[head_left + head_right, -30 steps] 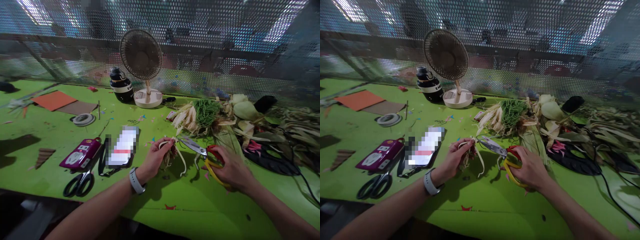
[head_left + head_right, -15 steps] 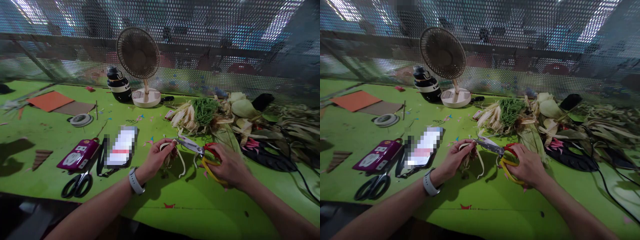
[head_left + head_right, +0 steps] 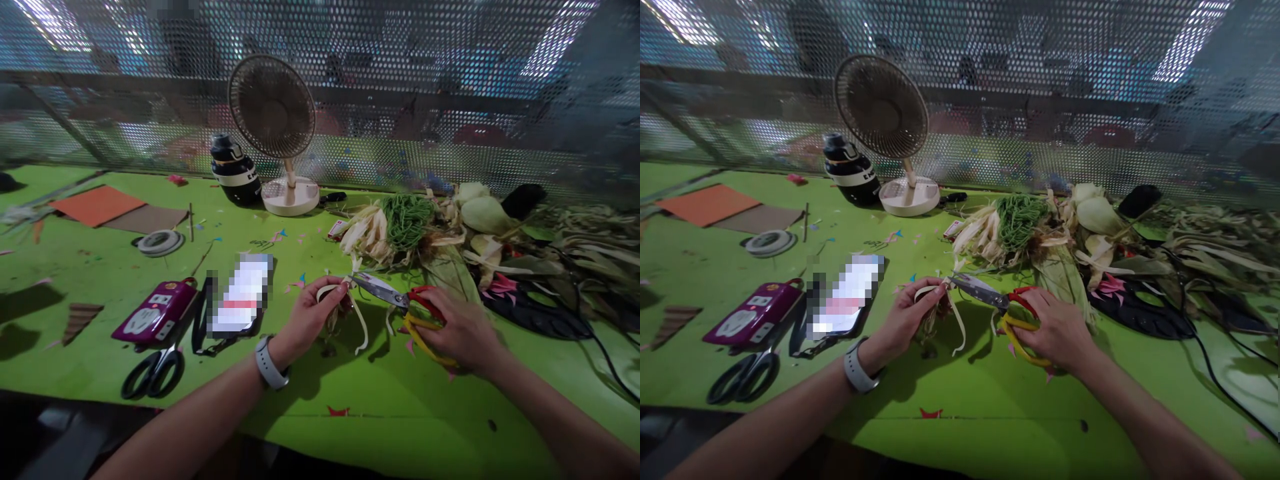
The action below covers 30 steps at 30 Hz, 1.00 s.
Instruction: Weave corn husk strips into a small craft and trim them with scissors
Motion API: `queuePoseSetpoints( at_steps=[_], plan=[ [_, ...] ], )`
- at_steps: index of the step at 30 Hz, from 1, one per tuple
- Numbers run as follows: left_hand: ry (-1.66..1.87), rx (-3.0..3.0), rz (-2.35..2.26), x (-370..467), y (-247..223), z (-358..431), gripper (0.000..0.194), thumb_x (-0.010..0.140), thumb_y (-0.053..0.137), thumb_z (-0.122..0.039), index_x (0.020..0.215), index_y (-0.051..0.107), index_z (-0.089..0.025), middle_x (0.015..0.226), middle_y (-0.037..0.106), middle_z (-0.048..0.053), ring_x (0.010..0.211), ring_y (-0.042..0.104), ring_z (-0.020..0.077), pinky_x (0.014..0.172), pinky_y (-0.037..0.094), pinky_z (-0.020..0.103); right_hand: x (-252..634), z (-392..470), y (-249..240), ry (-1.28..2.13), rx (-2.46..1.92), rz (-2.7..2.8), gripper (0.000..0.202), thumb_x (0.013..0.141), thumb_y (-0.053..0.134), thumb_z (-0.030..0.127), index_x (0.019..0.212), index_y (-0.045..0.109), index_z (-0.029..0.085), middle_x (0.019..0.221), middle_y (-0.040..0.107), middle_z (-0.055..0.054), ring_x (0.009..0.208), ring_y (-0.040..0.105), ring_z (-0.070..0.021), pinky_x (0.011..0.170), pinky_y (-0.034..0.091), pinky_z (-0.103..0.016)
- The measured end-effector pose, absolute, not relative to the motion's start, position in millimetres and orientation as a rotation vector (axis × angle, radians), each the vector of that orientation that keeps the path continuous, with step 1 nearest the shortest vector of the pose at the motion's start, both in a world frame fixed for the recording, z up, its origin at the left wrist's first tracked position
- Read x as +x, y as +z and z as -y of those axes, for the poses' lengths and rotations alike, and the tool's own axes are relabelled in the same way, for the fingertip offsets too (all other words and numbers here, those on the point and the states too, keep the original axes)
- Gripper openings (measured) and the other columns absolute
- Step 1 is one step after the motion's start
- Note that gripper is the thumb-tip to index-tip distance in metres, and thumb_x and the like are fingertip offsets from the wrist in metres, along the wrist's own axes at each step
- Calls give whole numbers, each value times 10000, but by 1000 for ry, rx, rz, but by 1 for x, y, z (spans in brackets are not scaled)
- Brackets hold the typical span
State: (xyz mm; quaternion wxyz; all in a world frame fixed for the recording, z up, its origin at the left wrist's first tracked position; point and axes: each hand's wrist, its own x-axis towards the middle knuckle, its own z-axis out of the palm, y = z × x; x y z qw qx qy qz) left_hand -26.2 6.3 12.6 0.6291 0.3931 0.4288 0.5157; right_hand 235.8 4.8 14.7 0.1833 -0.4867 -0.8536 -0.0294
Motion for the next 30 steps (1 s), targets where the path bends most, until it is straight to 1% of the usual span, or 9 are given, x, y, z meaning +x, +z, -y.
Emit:
queuePoseSetpoints(
  at_steps=[3, 10, 15, 19, 22, 24, 27, 30],
  plan=[
    [1179, 908, -966, -26, 12, -6, 192, 739, 707, -347, 830, 656, -186, 670, 672, -12, 581, 604, 70, 570, 498, 165, 237, -5, 14, -68, -1376, 2418, 370, 808, 561, 487, 1033, 584, 194, 988, 698, -89, 789, 686, -231, 557, 479, -295],
    [1181, 922, -938, -27, 11, -7, 188, 753, 698, -345, 837, 655, -182, 674, 670, -14, 589, 603, 67, 584, 500, 158, 236, -6, 14, 6, -1355, 2415, 344, 804, 576, 448, 1023, 607, 185, 974, 700, -96, 754, 683, -225, 558, 483, -294],
    [1176, 931, -940, -27, 12, -7, 197, 754, 699, -346, 845, 645, -180, 668, 668, -17, 585, 604, 69, 572, 496, 162, 236, -6, 14, 42, -1333, 2412, 349, 829, 546, 474, 1013, 608, 184, 956, 708, -93, 723, 683, -214, 542, 480, -284],
    [1175, 943, -928, -28, 11, -7, 203, 756, 698, -345, 849, 647, -171, 669, 664, -19, 586, 601, 70, 577, 495, 169, 236, -7, 13, 86, -1282, 2396, 345, 856, 518, 492, 987, 603, 183, 889, 715, -79, 647, 671, -196, 514, 473, -280],
    [1178, 925, -913, -27, 13, -7, 200, 750, 702, -343, 837, 645, -172, 657, 655, -24, 581, 600, 74, 572, 496, 177, 236, -7, 13, 103, -1266, 2326, 315, 875, 501, 471, 956, 579, 177, 812, 711, -72, 585, 652, -182, 500, 468, -281],
    [1188, 893, -912, -28, 14, -8, 204, 735, 714, -341, 825, 642, -173, 648, 649, -27, 572, 599, 76, 561, 493, 179, 236, -7, 14, 97, -1310, 2265, 306, 861, 521, 465, 943, 554, 172, 788, 706, -76, 583, 649, -187, 508, 475, -286],
    [1225, 846, -922, -30, 16, -10, 227, 709, 735, -341, 828, 643, -171, 654, 649, -25, 563, 597, 78, 550, 489, 180, 238, -8, 16, 91, -1403, 2254, 373, 793, 596, 478, 990, 532, 167, 844, 703, -97, 648, 660, -215, 537, 491, -304],
    [1255, 846, -921, -35, 19, -12, 247, 689, 748, -343, 831, 655, -163, 643, 643, -23, 542, 583, 77, 534, 482, 181, 239, -9, 19, 241, -1404, 2352, 413, 749, 650, 469, 1015, 537, 175, 835, 692, -72, 640, 642, -196, 527, 487, -287]
  ],
)
